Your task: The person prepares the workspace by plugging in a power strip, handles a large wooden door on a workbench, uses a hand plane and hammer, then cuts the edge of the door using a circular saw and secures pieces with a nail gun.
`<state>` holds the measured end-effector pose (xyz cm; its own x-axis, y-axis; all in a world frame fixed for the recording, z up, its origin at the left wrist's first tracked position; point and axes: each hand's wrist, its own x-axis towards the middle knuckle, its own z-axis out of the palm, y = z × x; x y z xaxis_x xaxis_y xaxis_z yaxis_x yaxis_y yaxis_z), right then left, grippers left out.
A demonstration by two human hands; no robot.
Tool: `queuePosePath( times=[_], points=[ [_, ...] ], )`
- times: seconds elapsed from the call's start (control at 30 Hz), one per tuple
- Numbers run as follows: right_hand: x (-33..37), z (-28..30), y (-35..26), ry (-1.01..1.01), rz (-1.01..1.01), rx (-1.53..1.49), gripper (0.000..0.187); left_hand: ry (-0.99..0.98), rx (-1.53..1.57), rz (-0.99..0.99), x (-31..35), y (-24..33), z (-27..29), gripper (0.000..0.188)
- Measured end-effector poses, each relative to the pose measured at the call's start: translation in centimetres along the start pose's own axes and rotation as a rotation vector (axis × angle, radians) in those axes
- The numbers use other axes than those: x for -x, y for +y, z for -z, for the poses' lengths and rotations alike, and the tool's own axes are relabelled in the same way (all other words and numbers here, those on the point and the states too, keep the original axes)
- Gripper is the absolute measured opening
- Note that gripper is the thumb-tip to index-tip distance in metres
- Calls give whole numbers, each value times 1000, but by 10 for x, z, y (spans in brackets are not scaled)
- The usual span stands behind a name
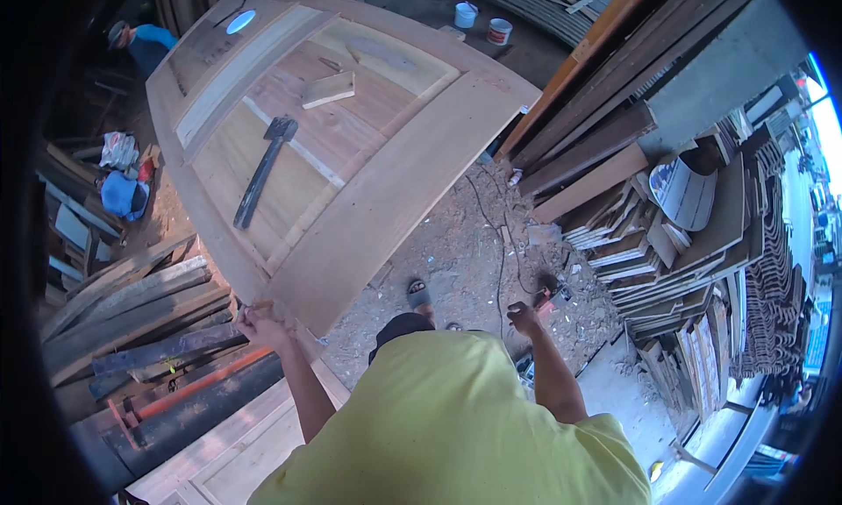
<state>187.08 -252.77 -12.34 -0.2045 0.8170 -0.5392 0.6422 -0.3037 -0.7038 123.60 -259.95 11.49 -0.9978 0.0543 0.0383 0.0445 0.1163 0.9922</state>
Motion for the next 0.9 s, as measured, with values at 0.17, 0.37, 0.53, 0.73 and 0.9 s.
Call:
queuePosePath(
  times=[0.17,0.37,0.53,0.73,0.9],
  points=[
    [28,-5,8,225,-417,-203,34,-158,-521,-691,28,75,-69,25],
    [44,-36,20,195,-608,-342,28,-771,-466,-913,45,82,-200,26],
    [99,-47,117,251,-550,-56,36,-1238,-398,-925,149,76,-304,31],
    [97,-14,73,334,-719,-331,35,-1295,-418,-1119,241,67,-382,45],
    [47,9,85,306,-727,-228,40,-1070,-661,-1250,273,43,-412,51]
  ],
)
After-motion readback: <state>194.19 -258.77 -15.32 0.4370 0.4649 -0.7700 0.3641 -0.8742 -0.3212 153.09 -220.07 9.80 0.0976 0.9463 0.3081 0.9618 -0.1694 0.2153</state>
